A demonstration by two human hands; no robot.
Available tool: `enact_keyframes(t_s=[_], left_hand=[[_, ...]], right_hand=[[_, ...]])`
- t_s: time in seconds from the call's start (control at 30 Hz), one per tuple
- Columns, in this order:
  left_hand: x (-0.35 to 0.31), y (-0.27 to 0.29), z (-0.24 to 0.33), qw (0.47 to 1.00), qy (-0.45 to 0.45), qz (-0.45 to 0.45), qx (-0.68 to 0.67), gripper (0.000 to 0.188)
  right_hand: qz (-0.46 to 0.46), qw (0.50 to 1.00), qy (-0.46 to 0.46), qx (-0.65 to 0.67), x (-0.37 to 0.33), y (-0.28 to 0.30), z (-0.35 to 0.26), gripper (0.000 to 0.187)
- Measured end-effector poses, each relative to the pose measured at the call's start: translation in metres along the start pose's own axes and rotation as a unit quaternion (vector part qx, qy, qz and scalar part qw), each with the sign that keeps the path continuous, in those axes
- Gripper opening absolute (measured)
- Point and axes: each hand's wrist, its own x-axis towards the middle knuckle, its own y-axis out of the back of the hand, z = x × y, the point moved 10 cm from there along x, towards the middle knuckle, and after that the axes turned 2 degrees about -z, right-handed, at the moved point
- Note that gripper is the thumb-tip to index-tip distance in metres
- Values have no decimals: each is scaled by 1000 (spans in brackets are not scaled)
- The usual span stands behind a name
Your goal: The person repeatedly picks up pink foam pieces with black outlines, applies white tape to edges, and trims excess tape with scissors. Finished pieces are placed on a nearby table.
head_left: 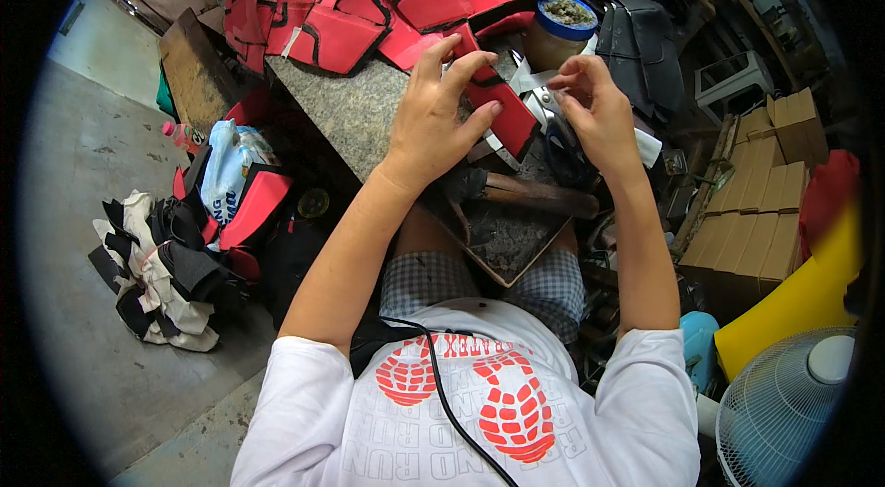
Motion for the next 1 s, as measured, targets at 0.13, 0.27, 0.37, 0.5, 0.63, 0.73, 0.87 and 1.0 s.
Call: enact_keyframes(t_s=[0.13, 0.27, 0.37, 0.5, 0.63, 0.73, 0.87, 1.0], left_hand=[[-4, -1, -6, 999, 5, 13, -39, 56], [-6, -2, -2, 1000, -14, 6, -15, 59], [-7, -4, 3, 1000, -30, 3, 9, 59], [-3, 10, 10, 998, -33, 56, 20, 55], [4, 34, 33, 990, -42, 115, 74, 46], [22, 25, 40, 998, 6, 63, -3, 24], [39, -9, 32, 981, 107, -47, -153, 23], [35, -25, 11, 881, 232, -22, -411, 20]], right_hand=[[-10, 948, 136, -289, 14, -19, -15, 37], [2, 913, 138, -384, 16, -29, -11, 37], [22, 931, 117, -346, 16, -20, -12, 35], [65, 972, 78, -211, 12, 10, -18, 32], [59, 987, 105, -110, -1, 30, -46, 38], [31, 992, 107, -60, -14, 28, -65, 41], [-24, 992, 120, 34, -23, 15, -82, 40], [-55, 971, 57, 227, -21, 11, -71, 35]])
